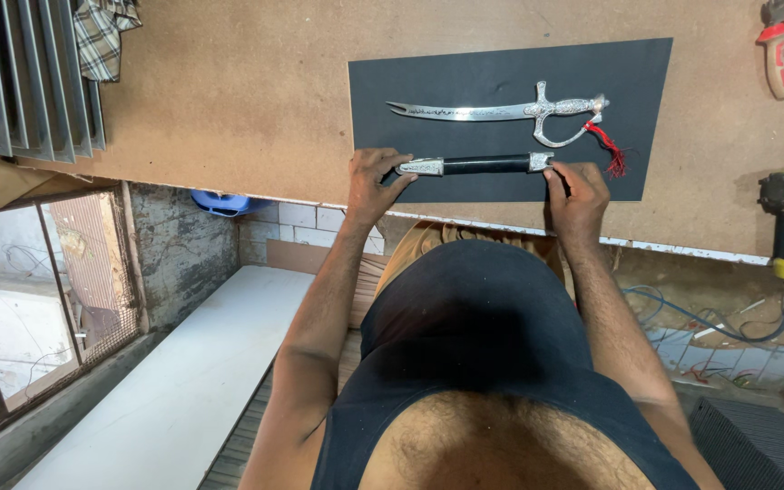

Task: The person mounts a decorative sword and its scabbard onto a black backing board using a pneumatic nail gun. They position the items, secure them with staples, and then attach the backing board to a picture frame. Finally, they clean the glass of the frame and assemble the finished display.

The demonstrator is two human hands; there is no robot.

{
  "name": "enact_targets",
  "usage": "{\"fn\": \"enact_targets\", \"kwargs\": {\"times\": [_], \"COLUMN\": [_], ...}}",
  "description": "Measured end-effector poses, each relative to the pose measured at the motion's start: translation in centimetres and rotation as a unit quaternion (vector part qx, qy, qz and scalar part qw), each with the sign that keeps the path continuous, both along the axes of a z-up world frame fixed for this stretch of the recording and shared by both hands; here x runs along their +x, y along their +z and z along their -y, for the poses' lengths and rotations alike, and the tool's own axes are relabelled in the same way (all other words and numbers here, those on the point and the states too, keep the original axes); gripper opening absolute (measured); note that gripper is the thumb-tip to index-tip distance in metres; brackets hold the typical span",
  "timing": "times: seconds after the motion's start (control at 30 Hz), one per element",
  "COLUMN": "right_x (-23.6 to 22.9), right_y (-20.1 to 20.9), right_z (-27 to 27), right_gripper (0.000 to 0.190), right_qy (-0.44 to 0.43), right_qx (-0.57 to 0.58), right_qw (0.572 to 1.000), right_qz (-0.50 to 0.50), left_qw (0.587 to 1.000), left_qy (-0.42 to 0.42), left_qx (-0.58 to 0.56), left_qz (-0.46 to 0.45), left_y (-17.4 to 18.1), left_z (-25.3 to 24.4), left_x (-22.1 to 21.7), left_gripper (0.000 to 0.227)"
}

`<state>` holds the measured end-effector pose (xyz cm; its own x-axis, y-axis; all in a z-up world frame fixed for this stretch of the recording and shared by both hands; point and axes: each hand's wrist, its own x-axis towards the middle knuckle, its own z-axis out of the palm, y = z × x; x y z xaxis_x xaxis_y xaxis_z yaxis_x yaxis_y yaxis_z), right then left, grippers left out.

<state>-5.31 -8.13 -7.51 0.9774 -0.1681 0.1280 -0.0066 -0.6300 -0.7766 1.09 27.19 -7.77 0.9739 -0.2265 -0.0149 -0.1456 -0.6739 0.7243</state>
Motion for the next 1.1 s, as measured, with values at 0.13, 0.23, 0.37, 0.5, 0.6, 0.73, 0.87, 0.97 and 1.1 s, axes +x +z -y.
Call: {"fn": "enact_targets", "kwargs": {"times": [0.13, 0.23, 0.37, 0.5, 0.6, 0.73, 0.87, 0.97, 1.1], "right_x": [-0.1, 0.0, -0.1, -0.3, -0.3, -0.2, 0.5, 0.9, 0.3], "right_y": [0.0, 0.0, -0.5, -0.1, 2.0, 7.9, 13.7, 15.7, 16.6], "right_z": [0.4, 0.6, 0.7, 0.7, 0.6, 0.1, -0.8, -1.7, -2.3], "right_gripper": [0.014, 0.013, 0.017, 0.016, 0.018, 0.039, 0.071, 0.046, 0.026], "right_qy": [-0.008, 0.006, 0.007, 0.016, 0.036, 0.054, 0.115, 0.178, 0.198], "right_qx": [0.013, 0.013, 0.018, 0.016, 0.026, -0.048, -0.309, -0.325, -0.267], "right_qw": [0.999, 1.000, 0.999, 0.999, 0.997, 0.993, 0.937, 0.929, 0.935], "right_qz": [-0.034, -0.017, -0.040, -0.035, -0.065, -0.096, 0.118, 0.014, -0.121], "left_qw": [1.000, 1.000, 0.997, 0.974, 0.968, 0.941, 0.898, 0.888, 0.866], "left_qy": [0.000, -0.002, -0.024, -0.109, -0.173, -0.243, -0.292, -0.298, -0.298], "left_qx": [-0.002, 0.022, 0.060, 0.155, 0.144, 0.228, 0.290, 0.247, 0.283], "left_qz": [0.003, 0.019, 0.038, 0.121, 0.110, 0.059, 0.153, 0.250, 0.286], "left_y": [0.5, 1.1, 2.1, 2.9, 4.1, 7.3, 11.6, 14.5, 16.9], "left_z": [0.2, 0.6, 1.3, 2.7, 3.1, 3.3, 5.2, 6.5, 8.0], "left_x": [0.0, 0.1, 0.0, 0.1, 0.8, 1.4, 1.5, 0.3, -0.7], "left_gripper": [0.037, 0.038, 0.048, 0.051, 0.035, 0.022, 0.024, 0.021, 0.011]}}
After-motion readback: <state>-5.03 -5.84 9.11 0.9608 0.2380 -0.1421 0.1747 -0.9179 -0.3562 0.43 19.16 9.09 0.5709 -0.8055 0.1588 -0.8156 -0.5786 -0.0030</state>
